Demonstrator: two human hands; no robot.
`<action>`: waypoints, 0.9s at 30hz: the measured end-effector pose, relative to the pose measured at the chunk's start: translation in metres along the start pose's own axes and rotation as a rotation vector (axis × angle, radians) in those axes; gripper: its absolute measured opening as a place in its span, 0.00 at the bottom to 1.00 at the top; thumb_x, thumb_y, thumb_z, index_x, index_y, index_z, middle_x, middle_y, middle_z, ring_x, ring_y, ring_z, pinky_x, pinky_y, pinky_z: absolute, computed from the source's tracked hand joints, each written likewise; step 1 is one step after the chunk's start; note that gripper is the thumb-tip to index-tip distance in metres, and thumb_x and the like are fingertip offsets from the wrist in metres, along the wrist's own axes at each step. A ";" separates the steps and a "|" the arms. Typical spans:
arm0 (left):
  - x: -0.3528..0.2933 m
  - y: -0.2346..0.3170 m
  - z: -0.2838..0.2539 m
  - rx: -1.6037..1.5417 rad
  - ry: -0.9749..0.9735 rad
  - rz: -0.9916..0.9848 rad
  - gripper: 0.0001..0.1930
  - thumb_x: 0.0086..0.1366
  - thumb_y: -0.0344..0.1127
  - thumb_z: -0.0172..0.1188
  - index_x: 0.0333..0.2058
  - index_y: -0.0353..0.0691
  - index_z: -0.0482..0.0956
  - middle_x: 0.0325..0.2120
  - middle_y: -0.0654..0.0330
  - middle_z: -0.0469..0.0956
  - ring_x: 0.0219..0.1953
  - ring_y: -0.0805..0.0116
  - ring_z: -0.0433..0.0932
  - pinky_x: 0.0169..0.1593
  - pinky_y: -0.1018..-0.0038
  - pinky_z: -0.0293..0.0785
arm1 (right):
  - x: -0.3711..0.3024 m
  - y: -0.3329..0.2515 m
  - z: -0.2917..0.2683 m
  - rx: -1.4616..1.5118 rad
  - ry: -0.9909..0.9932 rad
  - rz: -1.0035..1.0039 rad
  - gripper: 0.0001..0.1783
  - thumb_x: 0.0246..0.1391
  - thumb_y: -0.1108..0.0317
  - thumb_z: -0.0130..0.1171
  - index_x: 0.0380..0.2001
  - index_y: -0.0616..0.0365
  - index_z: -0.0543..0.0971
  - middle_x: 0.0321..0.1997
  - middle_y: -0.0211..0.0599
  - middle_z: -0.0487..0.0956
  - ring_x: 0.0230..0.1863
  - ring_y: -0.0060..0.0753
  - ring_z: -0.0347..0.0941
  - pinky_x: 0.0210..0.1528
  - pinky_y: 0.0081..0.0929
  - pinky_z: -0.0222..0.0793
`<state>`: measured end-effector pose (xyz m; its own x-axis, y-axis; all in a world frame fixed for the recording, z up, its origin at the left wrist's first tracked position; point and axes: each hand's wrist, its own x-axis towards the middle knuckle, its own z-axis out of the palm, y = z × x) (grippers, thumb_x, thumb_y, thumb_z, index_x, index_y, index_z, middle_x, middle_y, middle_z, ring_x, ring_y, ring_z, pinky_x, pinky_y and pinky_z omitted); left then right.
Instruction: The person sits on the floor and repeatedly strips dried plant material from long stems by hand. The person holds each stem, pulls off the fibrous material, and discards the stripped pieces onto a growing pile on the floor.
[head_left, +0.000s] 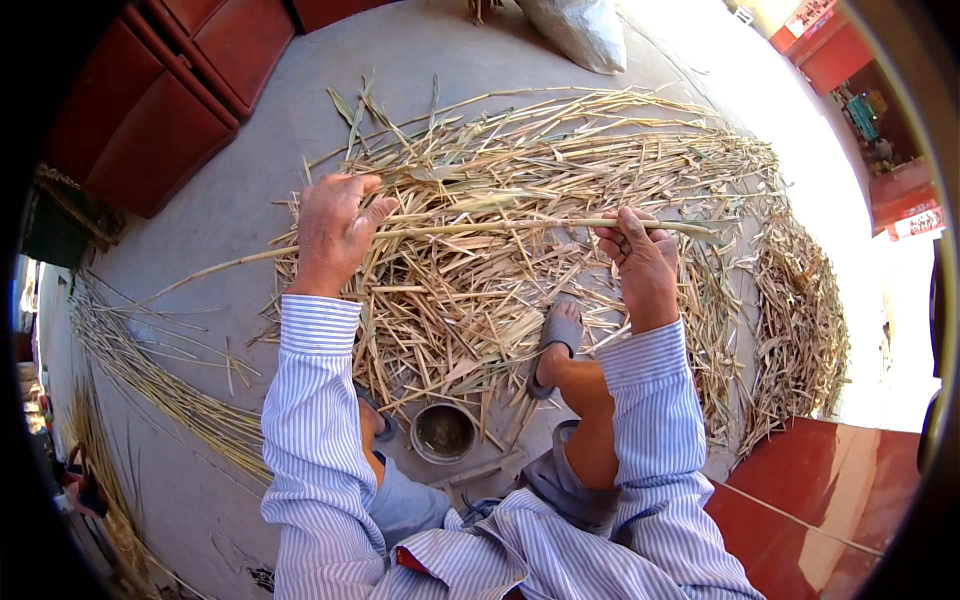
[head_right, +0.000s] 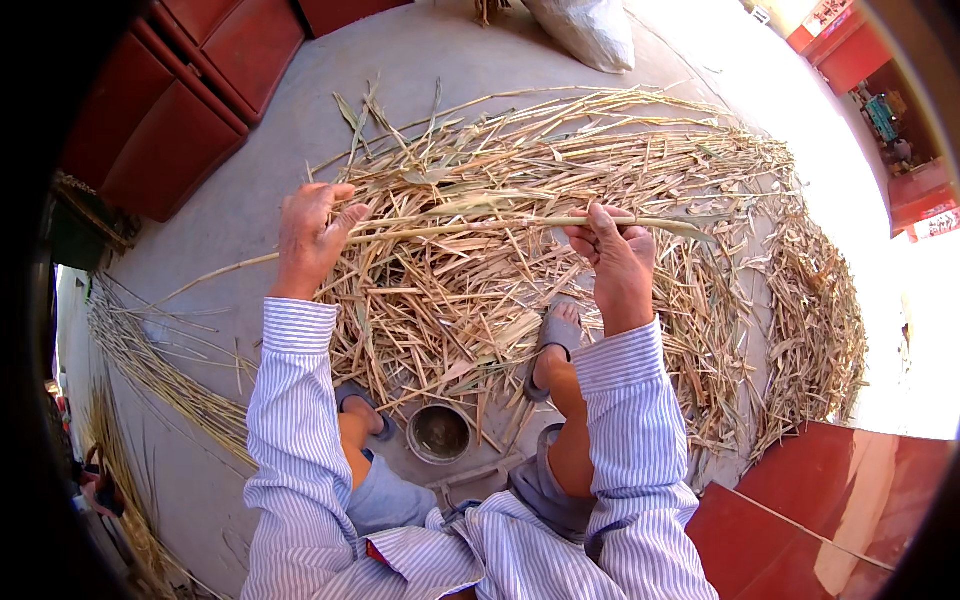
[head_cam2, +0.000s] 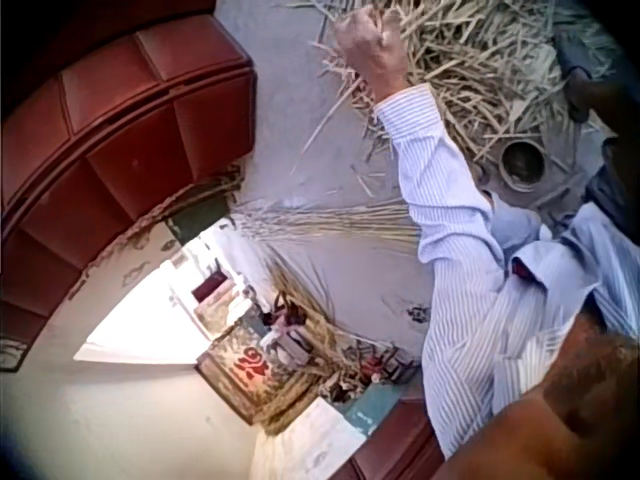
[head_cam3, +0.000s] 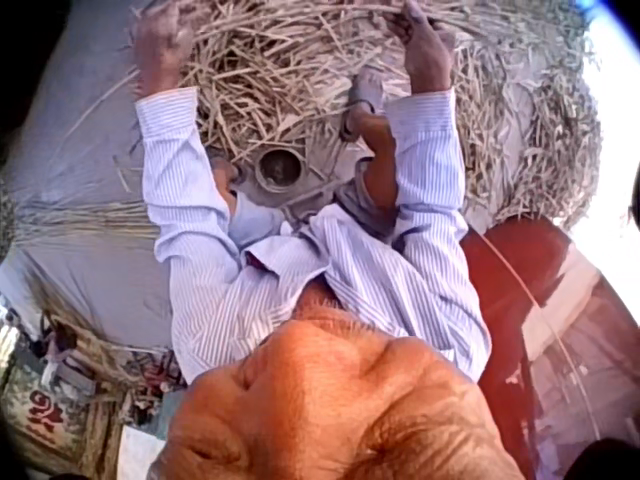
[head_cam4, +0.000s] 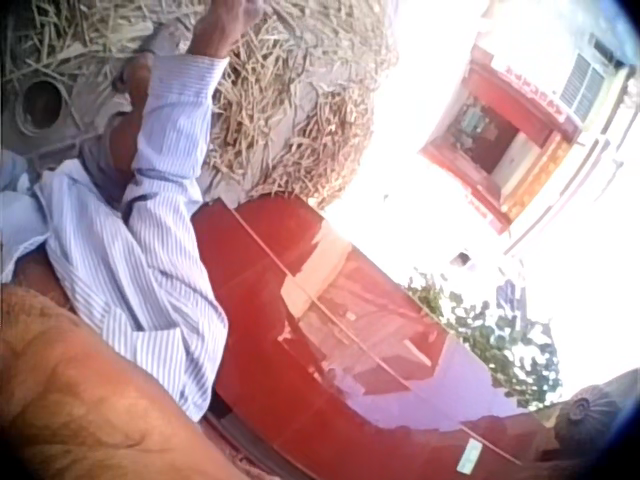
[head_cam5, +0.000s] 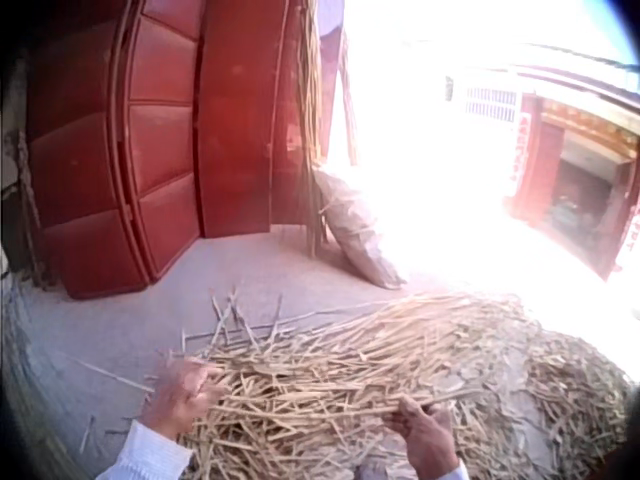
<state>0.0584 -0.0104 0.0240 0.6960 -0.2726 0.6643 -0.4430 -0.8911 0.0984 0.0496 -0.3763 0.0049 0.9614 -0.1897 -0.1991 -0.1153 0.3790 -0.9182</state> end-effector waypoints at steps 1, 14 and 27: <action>-0.002 0.001 0.003 -0.232 -0.171 -0.148 0.14 0.58 0.42 0.67 0.35 0.37 0.81 0.27 0.58 0.79 0.29 0.70 0.75 0.34 0.73 0.70 | 0.001 0.001 0.000 0.013 -0.007 -0.001 0.13 0.59 0.66 0.60 0.41 0.65 0.74 0.36 0.44 0.82 0.32 0.29 0.82 0.30 0.16 0.80; -0.016 0.002 0.003 -0.213 -0.445 -0.273 0.12 0.51 0.38 0.69 0.23 0.40 0.75 0.19 0.58 0.75 0.26 0.57 0.72 0.38 0.65 0.62 | -0.002 -0.005 0.004 0.103 0.085 -0.008 0.14 0.60 0.62 0.60 0.37 0.63 0.74 0.33 0.38 0.81 0.32 0.26 0.81 0.29 0.15 0.79; 0.015 0.096 0.022 -0.496 -0.188 -0.096 0.12 0.52 0.36 0.70 0.31 0.37 0.80 0.26 0.58 0.77 0.30 0.61 0.75 0.34 0.67 0.70 | -0.025 0.006 0.036 0.106 -0.125 -0.041 0.16 0.63 0.63 0.56 0.44 0.66 0.74 0.40 0.43 0.82 0.38 0.30 0.81 0.38 0.20 0.79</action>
<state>0.0386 -0.1076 0.0274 0.8156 -0.2990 0.4953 -0.5543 -0.6493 0.5207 0.0343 -0.3363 0.0169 0.9892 -0.0949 -0.1121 -0.0552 0.4677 -0.8822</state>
